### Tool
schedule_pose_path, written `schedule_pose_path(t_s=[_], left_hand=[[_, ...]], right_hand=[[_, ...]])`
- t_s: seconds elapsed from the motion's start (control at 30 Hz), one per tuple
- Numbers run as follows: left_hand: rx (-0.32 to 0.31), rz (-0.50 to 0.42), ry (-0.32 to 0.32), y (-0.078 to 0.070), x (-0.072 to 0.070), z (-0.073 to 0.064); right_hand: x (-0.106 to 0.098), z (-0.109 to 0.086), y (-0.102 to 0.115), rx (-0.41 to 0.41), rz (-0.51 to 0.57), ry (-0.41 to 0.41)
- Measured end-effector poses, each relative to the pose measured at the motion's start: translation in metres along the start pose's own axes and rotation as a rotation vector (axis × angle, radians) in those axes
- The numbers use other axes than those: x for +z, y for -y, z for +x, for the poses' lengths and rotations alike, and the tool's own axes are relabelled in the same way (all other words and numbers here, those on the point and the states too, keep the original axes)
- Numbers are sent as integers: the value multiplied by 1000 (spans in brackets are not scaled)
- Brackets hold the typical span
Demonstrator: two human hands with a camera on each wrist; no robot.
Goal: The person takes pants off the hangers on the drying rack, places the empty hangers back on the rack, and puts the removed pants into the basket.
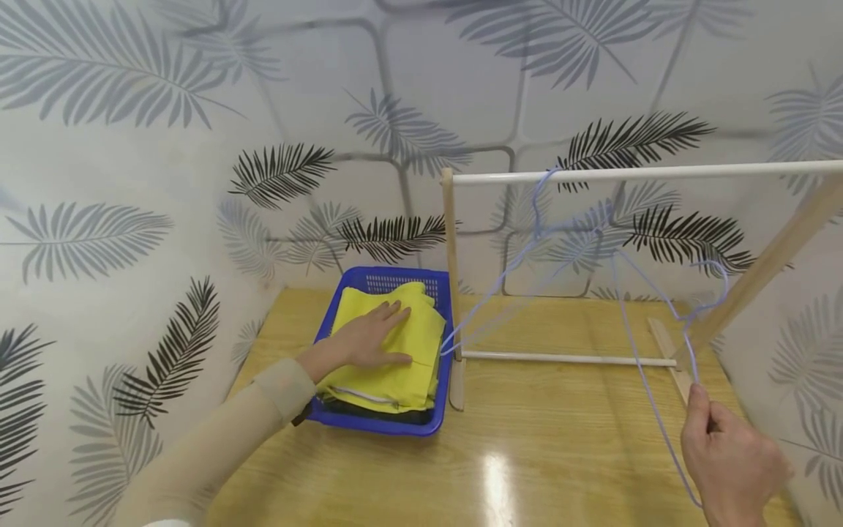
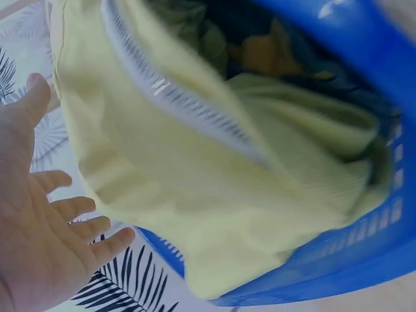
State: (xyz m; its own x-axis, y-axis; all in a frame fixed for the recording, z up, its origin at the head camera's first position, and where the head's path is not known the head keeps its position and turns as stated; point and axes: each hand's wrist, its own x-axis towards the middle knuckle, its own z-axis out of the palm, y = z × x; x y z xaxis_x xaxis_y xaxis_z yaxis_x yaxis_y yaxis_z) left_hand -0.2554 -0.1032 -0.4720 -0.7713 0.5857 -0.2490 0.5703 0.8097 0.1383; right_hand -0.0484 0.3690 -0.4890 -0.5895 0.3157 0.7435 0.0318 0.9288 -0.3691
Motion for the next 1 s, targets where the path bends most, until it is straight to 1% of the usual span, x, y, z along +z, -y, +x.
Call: schedule_pose_path(t_s=[0.1, 0.17, 0.23, 0.3, 0.57, 0.8, 0.9, 1.0], left_hand=[[1, 26, 33, -2, 0, 11], [-4, 23, 61, -4, 1, 16], [-7, 16, 85, -6, 2, 19], [-10, 8, 95, -7, 3, 22], [-33, 34, 103, -9, 10, 29], [-47, 70, 106, -11, 14, 36], [-53, 62, 112, -11, 17, 37], [-57, 47, 122, -9, 19, 37]], right_hand=[[1, 0, 1, 1, -2, -7], [1, 0, 1, 3, -1, -6], [2, 0, 2, 5, 2, -5], [2, 0, 2, 0, 3, 0], [4, 0, 4, 11, -9, 6], [5, -1, 2, 16, -16, -13], [6, -1, 2, 18, -11, -29], [6, -3, 2, 24, -5, -24]])
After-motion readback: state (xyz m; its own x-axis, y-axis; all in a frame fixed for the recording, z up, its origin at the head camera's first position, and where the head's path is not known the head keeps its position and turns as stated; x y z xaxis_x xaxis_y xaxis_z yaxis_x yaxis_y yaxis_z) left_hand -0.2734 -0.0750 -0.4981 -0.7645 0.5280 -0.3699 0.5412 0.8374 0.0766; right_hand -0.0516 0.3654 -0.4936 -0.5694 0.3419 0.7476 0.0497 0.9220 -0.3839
